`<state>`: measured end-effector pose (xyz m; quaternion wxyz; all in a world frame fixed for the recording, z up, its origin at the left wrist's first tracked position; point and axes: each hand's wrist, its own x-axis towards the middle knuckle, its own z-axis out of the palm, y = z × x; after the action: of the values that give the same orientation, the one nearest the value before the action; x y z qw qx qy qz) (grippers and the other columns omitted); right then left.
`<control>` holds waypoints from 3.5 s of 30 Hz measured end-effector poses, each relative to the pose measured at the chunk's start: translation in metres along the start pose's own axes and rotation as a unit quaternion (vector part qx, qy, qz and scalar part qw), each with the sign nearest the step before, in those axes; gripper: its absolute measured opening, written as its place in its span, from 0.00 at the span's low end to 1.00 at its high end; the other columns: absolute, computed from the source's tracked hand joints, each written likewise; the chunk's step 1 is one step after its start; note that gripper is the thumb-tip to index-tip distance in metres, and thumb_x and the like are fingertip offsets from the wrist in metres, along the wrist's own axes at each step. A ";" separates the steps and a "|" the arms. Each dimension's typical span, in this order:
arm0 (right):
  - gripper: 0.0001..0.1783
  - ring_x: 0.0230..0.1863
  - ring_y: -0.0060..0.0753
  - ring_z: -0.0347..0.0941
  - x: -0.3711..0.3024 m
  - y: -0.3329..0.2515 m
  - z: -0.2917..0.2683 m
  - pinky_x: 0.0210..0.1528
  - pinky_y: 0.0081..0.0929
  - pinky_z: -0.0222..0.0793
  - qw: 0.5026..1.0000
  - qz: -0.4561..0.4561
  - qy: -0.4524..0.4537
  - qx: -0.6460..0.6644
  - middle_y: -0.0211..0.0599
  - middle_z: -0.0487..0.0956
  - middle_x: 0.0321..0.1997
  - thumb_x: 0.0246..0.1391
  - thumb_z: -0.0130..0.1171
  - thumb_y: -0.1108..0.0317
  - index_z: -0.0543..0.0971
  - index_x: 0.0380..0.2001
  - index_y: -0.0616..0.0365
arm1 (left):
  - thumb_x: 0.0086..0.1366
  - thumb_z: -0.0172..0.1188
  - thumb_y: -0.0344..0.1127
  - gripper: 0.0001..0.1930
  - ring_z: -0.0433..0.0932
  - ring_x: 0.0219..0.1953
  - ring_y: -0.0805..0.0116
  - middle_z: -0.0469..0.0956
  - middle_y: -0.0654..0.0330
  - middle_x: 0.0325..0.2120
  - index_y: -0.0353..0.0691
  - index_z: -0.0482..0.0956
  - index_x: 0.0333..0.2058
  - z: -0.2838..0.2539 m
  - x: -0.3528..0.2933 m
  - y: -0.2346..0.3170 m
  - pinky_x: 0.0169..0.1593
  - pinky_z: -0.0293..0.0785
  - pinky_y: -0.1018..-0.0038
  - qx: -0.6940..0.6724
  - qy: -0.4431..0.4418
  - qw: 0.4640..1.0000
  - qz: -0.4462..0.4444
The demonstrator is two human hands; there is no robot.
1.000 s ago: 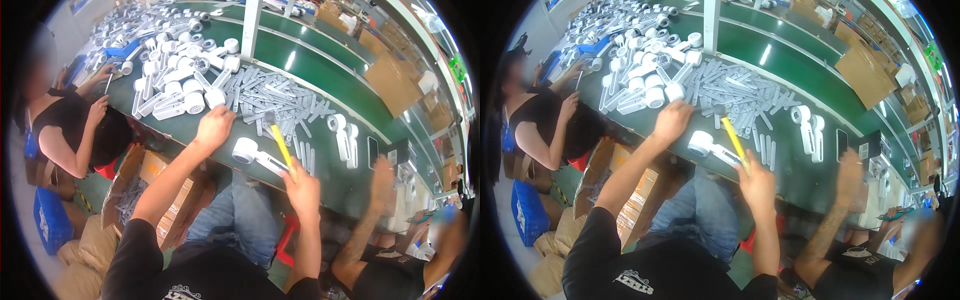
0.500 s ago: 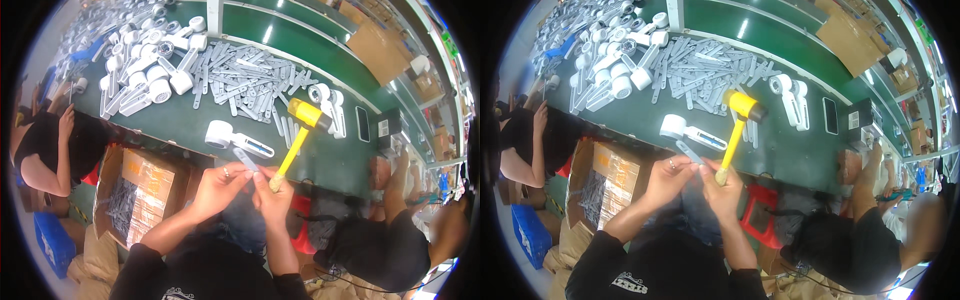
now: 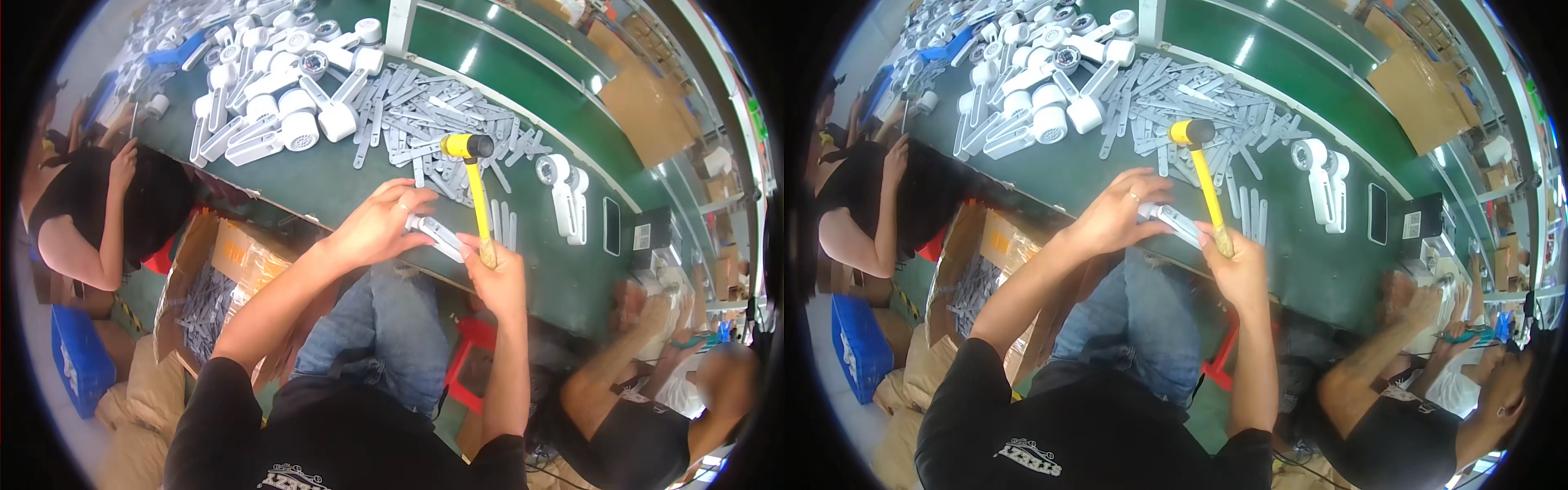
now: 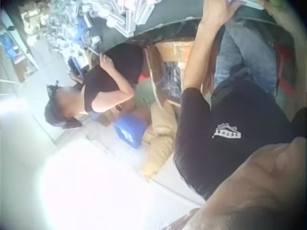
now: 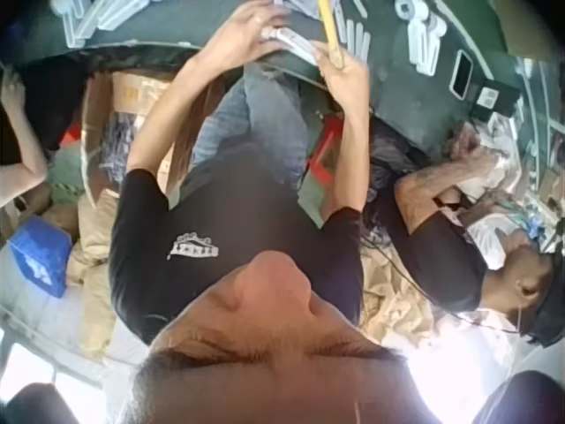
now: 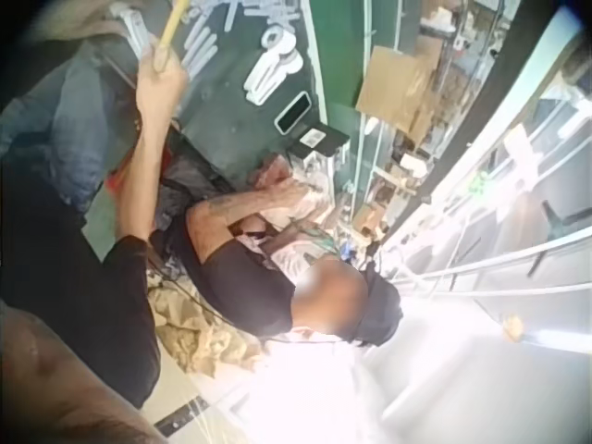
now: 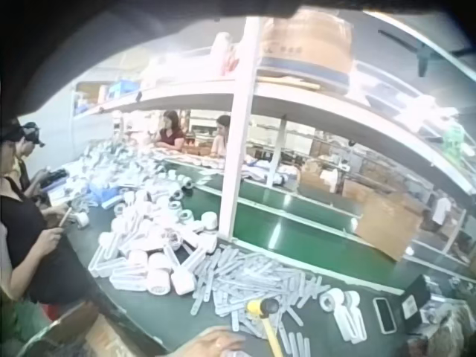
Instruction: Use a small yellow-handled hammer to fit metal components into plastic housings at a factory assembly line.
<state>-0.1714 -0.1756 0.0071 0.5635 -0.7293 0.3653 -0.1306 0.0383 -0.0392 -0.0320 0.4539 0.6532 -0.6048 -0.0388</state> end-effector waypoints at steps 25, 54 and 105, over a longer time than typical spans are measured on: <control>0.23 0.14 0.15 0.61 -0.001 0.014 0.006 0.16 0.21 0.53 0.971 0.148 0.041 0.181 0.24 0.72 0.19 0.67 0.69 0.62 0.81 0.58 0.68 | 0.60 0.69 0.34 0.17 0.84 0.49 0.67 0.86 0.68 0.47 0.61 0.91 0.48 -0.006 0.028 -0.001 0.73 0.67 0.46 0.146 -0.144 0.958 0.201; 0.30 0.22 0.18 0.66 -0.148 0.014 0.001 0.28 0.23 0.68 0.994 0.098 0.044 -0.030 0.26 0.70 0.23 0.79 0.46 0.62 0.61 0.79 0.55 | 0.57 0.72 0.33 0.22 0.81 0.52 0.66 0.85 0.66 0.42 0.49 0.87 0.53 -0.006 0.040 -0.007 0.80 0.57 0.52 0.119 -0.178 0.955 0.203; 0.31 0.15 0.14 0.60 -0.081 0.017 0.021 0.15 0.16 0.56 0.984 -0.135 0.097 0.068 0.26 0.69 0.22 0.80 0.44 0.57 0.59 0.79 0.58 | 0.60 0.75 0.30 0.15 0.86 0.45 0.57 0.89 0.58 0.44 0.43 0.90 0.47 -0.060 -0.072 0.017 0.52 0.82 0.64 0.033 0.162 0.985 -0.057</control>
<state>-0.2222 -0.1064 0.0020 0.5509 -0.7160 0.3067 -0.2995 0.0425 0.0559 -0.0219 0.5209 0.6989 -0.4862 0.0613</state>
